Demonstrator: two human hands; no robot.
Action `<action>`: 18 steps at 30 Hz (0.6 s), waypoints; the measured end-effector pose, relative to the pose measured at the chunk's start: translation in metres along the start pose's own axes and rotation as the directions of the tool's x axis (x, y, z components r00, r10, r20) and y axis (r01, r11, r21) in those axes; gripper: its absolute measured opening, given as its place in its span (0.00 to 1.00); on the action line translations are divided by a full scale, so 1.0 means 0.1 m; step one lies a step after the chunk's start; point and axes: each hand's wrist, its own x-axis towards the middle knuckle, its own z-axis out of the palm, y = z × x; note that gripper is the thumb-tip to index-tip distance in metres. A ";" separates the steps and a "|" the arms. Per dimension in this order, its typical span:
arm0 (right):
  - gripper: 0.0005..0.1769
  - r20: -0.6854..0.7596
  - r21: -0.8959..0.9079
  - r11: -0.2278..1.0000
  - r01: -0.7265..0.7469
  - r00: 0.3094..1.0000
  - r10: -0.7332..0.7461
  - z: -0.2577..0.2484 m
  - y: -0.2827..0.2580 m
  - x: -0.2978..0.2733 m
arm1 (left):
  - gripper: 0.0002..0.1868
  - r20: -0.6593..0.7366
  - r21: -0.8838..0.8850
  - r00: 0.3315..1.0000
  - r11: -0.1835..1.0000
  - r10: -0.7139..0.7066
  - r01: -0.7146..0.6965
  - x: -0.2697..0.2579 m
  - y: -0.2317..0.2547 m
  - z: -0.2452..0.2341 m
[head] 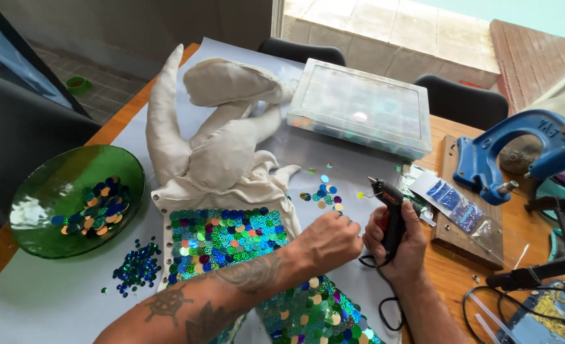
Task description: Gluing colorful sequins onto a white fabric object using a hot glue gun
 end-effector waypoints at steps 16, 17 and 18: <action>0.36 -0.043 0.011 1.000 -0.007 0.999 0.007 0.02 0.01 0.00 | 0.11 0.486 -0.285 0.834 0.854 -0.262 0.435 0.20 -0.23 -0.21; 0.36 -0.042 0.012 1.000 0.003 0.999 -0.002 0.02 0.00 0.00 | 0.09 0.515 -0.321 0.822 0.834 -0.245 0.449 0.24 -0.21 -0.22; 0.36 -0.040 0.013 1.000 0.014 0.999 -0.013 0.02 -0.01 0.01 | 0.07 0.541 -0.354 0.810 0.813 -0.225 0.463 0.29 -0.20 -0.24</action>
